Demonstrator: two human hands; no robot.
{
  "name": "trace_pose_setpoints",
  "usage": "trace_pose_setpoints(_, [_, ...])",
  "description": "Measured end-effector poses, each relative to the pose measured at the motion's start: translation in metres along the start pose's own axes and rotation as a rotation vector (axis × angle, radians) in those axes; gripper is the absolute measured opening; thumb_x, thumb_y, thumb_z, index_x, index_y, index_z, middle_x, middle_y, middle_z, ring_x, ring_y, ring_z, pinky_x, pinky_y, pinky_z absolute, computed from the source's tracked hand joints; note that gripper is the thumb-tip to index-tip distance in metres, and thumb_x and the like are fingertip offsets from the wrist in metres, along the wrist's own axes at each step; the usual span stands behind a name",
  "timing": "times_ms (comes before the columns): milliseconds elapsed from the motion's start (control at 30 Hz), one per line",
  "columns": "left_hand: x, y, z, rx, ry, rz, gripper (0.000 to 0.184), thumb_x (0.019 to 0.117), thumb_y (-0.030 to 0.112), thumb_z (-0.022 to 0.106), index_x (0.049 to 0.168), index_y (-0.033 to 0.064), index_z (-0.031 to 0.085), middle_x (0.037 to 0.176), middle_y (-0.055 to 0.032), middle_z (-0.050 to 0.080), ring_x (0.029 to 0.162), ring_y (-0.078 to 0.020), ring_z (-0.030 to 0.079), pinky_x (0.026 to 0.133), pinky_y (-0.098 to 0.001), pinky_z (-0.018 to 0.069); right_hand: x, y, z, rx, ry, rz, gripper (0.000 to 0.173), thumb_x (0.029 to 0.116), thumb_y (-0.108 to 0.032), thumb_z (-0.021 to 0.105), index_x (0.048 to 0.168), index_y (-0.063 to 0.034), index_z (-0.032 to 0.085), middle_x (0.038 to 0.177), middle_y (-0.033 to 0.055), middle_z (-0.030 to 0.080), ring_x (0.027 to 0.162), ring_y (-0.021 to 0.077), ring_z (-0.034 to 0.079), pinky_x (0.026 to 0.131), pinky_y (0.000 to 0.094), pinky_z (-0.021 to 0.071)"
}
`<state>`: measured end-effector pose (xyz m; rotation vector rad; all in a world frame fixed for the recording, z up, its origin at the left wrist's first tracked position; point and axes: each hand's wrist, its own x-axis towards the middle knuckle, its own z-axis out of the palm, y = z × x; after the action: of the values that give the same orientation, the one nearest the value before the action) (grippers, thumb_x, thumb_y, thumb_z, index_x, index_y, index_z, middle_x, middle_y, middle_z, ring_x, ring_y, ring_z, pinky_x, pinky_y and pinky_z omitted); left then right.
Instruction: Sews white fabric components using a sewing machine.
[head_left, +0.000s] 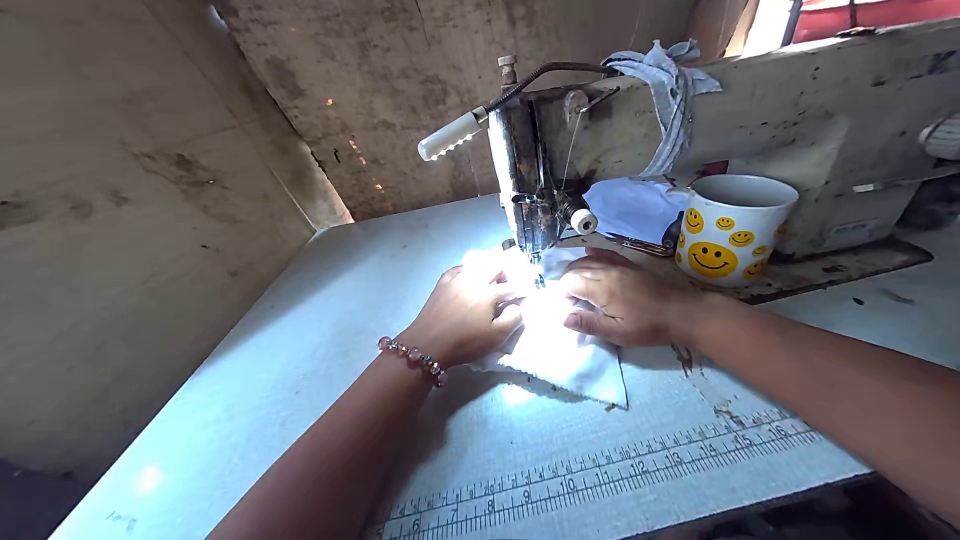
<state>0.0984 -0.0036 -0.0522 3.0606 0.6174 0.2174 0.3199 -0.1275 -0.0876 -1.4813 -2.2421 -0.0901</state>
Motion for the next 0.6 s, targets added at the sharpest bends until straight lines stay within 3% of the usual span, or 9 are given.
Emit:
trace_pose_setpoints(133, [-0.001, 0.003, 0.004, -0.017, 0.019, -0.023, 0.037, 0.0981, 0.037, 0.052, 0.11, 0.0158, 0.08, 0.108, -0.0074, 0.065, 0.103, -0.023, 0.062, 0.091, -0.048, 0.0497, 0.0, 0.008, 0.0, -0.063, -0.027, 0.038, 0.052, 0.1036, -0.055, 0.039, 0.118, -0.0179, 0.072, 0.122, -0.0032, 0.071, 0.137, 0.021, 0.052, 0.121, 0.0581, 0.0256])
trace_pose_setpoints(200, [-0.003, 0.007, 0.004, 0.038, -0.032, -0.057, 0.046, 0.0999, 0.045, 0.046, 0.11, 0.0135, 0.078, 0.116, -0.012, 0.067, 0.11, -0.0288, 0.062, 0.095, -0.0527, 0.0473, -0.002, 0.005, 0.003, -0.113, 0.053, -0.06, 0.058, 0.1028, -0.056, 0.039, 0.116, -0.0126, 0.073, 0.121, 0.0028, 0.072, 0.133, 0.0255, 0.057, 0.118, 0.0579, 0.0333])
trace_pose_setpoints(300, [-0.01, 0.012, 0.007, 0.079, -0.016, -0.048, 0.052, 0.1017, 0.05, 0.042, 0.125, 0.0155, 0.074, 0.131, -0.0114, 0.067, 0.118, -0.0322, 0.062, 0.098, -0.0587, 0.044, -0.004, -0.001, 0.007, -0.123, 0.172, -0.269, 0.063, 0.1044, -0.058, 0.034, 0.108, -0.0096, 0.074, 0.108, 0.0065, 0.074, 0.113, 0.0223, 0.068, 0.102, 0.0436, 0.0524])
trace_pose_setpoints(400, [-0.015, 0.009, 0.021, 0.023, 0.291, 0.169, 0.032, 0.0985, 0.037, 0.057, 0.098, 0.0146, 0.08, 0.105, -0.005, 0.075, 0.091, -0.0256, 0.072, 0.074, -0.05, 0.0577, -0.002, -0.005, 0.009, -0.065, 0.148, -0.356, 0.056, 0.1046, -0.054, 0.038, 0.1, -0.0099, 0.073, 0.097, 0.0053, 0.072, 0.099, 0.0196, 0.069, 0.086, 0.037, 0.0567])
trace_pose_setpoints(467, [-0.016, 0.011, 0.023, -0.017, 0.335, 0.253, 0.028, 0.0989, 0.03, 0.056, 0.094, 0.0165, 0.08, 0.099, -0.0007, 0.075, 0.087, -0.0201, 0.072, 0.069, -0.042, 0.0591, -0.003, -0.002, 0.01, -0.053, 0.125, -0.328, 0.055, 0.1039, -0.053, 0.04, 0.098, -0.0092, 0.073, 0.097, 0.0053, 0.072, 0.099, 0.0198, 0.069, 0.085, 0.0377, 0.0565])
trace_pose_setpoints(600, [-0.015, 0.013, 0.025, 0.008, 0.371, 0.313, 0.028, 0.0983, 0.028, 0.055, 0.094, 0.0189, 0.081, 0.094, 0.0033, 0.076, 0.084, -0.0156, 0.072, 0.065, -0.0353, 0.0578, -0.003, 0.001, 0.009, -0.071, 0.102, -0.268, 0.059, 0.104, -0.054, 0.039, 0.1, -0.0071, 0.074, 0.102, 0.0072, 0.072, 0.104, 0.0214, 0.069, 0.091, 0.0388, 0.0555])
